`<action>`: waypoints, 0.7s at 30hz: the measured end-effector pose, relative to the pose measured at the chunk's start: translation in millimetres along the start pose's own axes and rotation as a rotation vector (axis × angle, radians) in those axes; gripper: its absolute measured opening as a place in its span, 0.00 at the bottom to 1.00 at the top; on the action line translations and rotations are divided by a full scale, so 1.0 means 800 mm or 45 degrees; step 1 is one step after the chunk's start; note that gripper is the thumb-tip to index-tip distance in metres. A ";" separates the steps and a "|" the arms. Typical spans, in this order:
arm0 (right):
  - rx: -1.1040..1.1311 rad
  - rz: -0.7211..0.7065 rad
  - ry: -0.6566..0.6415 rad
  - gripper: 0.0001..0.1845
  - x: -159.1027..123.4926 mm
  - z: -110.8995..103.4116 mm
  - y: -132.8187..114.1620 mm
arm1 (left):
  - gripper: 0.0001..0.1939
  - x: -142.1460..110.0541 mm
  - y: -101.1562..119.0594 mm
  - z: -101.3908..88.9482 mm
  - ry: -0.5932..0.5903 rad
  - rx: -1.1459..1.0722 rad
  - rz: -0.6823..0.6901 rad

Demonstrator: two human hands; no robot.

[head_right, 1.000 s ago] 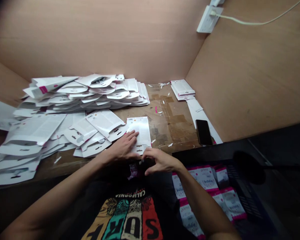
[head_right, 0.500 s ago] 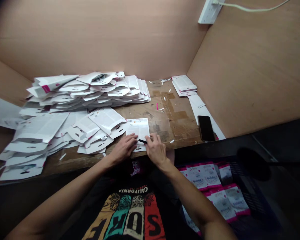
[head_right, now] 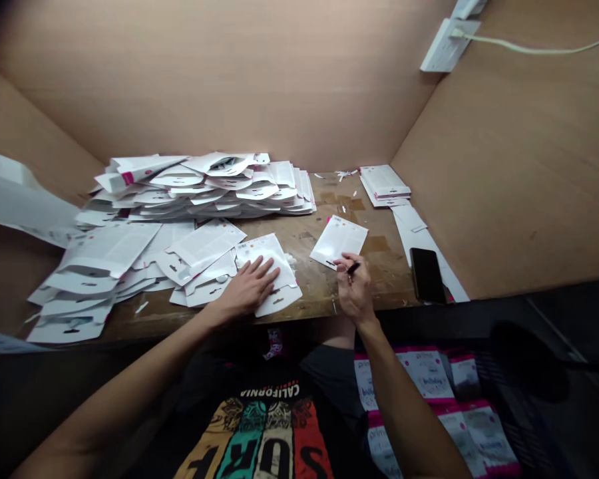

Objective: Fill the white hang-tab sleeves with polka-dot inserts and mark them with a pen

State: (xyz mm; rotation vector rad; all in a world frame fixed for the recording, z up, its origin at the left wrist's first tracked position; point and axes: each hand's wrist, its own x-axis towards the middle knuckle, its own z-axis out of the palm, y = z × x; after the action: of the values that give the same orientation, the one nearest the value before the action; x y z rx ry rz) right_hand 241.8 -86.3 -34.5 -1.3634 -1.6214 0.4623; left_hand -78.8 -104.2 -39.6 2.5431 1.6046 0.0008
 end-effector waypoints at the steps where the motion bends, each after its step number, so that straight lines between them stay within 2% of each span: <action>1: 0.176 0.151 -0.028 0.29 -0.005 0.008 -0.009 | 0.28 -0.006 0.010 0.009 0.030 -0.001 0.041; 4: 0.566 0.542 -0.344 0.33 -0.023 0.038 -0.029 | 0.27 -0.017 0.024 0.025 0.129 -0.024 0.090; 7: 0.660 0.621 -0.557 0.29 -0.029 0.063 -0.034 | 0.27 -0.018 0.020 0.030 0.193 -0.079 0.123; 12: 0.651 0.675 -0.611 0.26 -0.022 0.078 -0.027 | 0.27 -0.017 0.016 0.031 0.243 -0.173 0.114; 21: 0.706 0.672 -0.746 0.27 -0.023 0.081 -0.025 | 0.26 -0.018 0.021 0.033 0.264 -0.230 0.088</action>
State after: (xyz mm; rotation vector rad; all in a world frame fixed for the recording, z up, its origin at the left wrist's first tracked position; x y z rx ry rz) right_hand 175.7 -92.0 -58.5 -1.2628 -1.3770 1.6187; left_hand -68.3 -127.3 -63.0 2.5240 1.5038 0.4096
